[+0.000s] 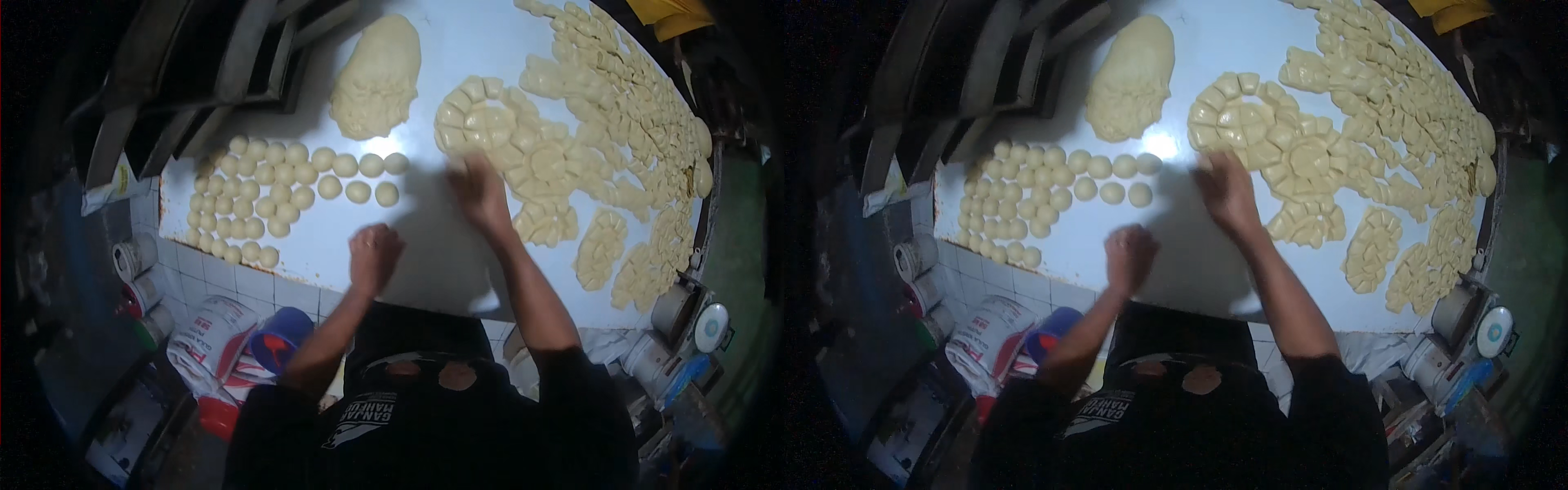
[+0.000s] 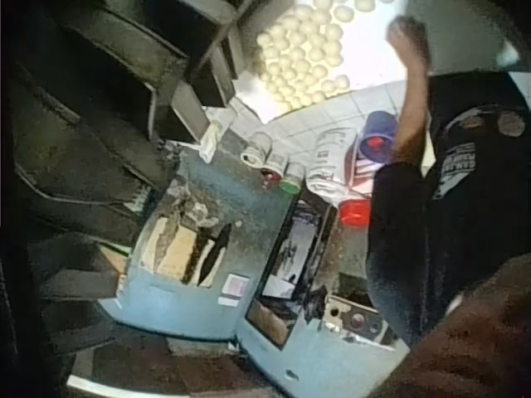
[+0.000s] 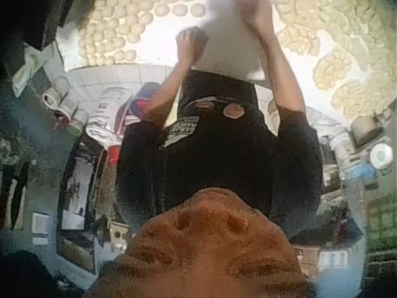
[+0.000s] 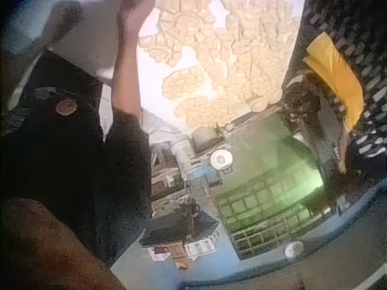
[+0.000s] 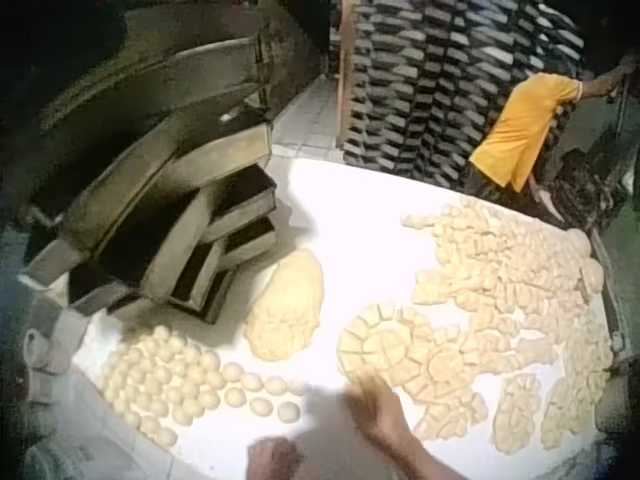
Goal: The person takes dough pieces from portions on the table, rolls them into balls by hand, and arranges the dough balls in rows on the surface.
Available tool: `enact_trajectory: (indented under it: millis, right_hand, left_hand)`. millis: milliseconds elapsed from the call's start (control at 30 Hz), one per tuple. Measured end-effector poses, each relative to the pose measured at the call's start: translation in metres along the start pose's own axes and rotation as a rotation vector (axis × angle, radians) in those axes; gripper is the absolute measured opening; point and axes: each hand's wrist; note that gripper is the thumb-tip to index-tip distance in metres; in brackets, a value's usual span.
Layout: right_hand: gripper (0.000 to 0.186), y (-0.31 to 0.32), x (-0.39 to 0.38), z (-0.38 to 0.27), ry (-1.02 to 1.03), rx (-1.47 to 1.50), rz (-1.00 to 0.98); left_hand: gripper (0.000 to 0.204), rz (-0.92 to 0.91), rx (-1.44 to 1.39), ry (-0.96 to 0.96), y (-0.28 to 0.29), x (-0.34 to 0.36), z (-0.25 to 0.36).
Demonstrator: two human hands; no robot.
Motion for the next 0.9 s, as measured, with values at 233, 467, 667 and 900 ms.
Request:
enact_trajectory:
  millis: [233,467,667,900]
  right_hand:
    - [0.022,-0.052,0.158,0.025,0.402,-0.278,0.306]
    - [0.026,0.036,-0.072,-0.060,-0.903,0.767,-0.490]
    - [0.031,0.017,-0.212,0.018,-0.366,-0.018,-0.233]
    - [0.029,0.028,-0.146,0.094,0.500,-0.508,-0.235]
  left_hand:
    - [0.021,-0.068,-0.474,-0.370,0.039,0.003,-0.041]
    - [0.029,0.269,-0.076,-0.377,0.128,0.278,0.027]
    - [0.030,-0.032,-0.147,-0.179,0.135,0.241,0.136]
    - [0.021,0.066,-0.186,-0.305,0.014,-0.051,0.107]
Point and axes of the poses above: each hand's wrist, its own x-axis towards the middle knuckle, its own y-axis out of the back of the hand, z = x × y, and after that the axes turned 4 degrees about z, right-handed
